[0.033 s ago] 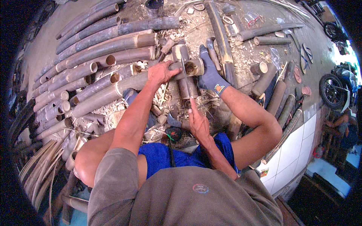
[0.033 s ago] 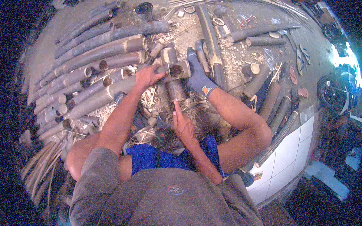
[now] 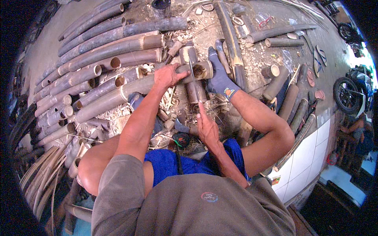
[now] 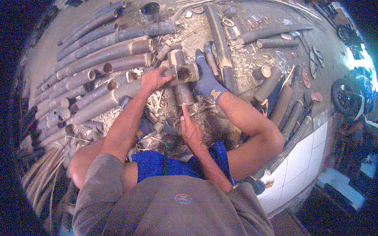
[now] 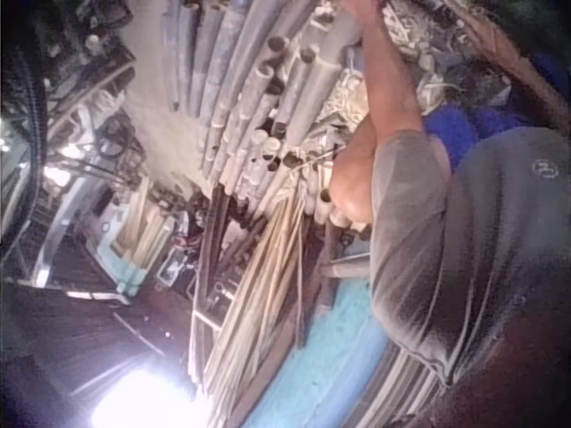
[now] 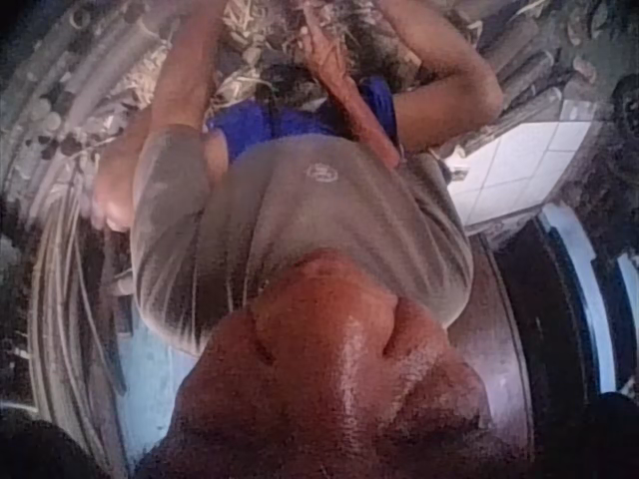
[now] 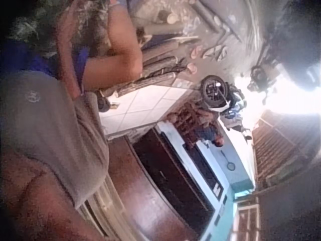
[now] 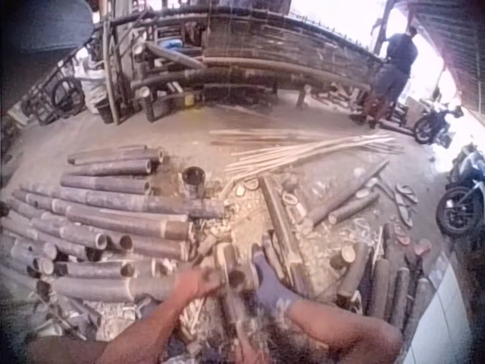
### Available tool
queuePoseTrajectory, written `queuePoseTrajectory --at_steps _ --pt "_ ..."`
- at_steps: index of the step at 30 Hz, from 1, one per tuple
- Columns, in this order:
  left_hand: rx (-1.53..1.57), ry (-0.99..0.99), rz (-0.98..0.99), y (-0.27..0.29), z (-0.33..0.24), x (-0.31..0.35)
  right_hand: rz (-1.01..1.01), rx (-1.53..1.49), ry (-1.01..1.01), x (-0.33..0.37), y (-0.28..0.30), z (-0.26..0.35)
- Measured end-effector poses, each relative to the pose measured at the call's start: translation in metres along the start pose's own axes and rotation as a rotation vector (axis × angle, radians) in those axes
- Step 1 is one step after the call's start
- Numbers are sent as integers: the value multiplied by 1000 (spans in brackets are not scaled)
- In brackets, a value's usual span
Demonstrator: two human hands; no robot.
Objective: The person sits on the floor and uses a wooden mallet to repeatedly strike the end of a bamboo segment held between their legs. They rotate the segment and continue striking to shape the end, then use a knife to scrape the interior surface.
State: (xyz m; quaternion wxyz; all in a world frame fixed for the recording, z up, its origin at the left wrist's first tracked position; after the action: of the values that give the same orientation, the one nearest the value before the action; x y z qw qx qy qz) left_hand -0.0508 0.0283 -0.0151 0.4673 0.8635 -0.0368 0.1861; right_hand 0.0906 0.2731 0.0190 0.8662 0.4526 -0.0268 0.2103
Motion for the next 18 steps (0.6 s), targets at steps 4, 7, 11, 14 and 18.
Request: queuePoseTrajectory --at_steps 4,7,11,14,18 --pt "-2 18 22 5 -1 -7 79 -21 -80 -8 3 2" --pt "39 8 66 9 -2 -8 -29 -69 -3 -9 -14 -13" --pt "16 -105 129 9 12 -15 -30 -38 -9 -9 -17 -15" --pt "-13 -182 159 14 10 -14 8 0 -48 -10 -11 -10" --pt "-35 -198 116 9 9 -11 74 3 -77 -12 5 2"
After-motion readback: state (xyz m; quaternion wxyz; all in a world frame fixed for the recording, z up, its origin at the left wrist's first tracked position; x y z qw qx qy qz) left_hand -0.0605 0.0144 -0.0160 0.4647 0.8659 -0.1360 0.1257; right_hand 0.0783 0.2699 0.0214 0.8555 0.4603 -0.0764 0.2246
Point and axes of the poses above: each hand's wrist, its own x-axis away from the middle knuckle, its own y-axis out of the back of the hand, z = x × y, the point moved 1 cm from there along -x, towards the middle knuckle, and after that the axes turned 7 degrees about x, right-handed, at the moved point
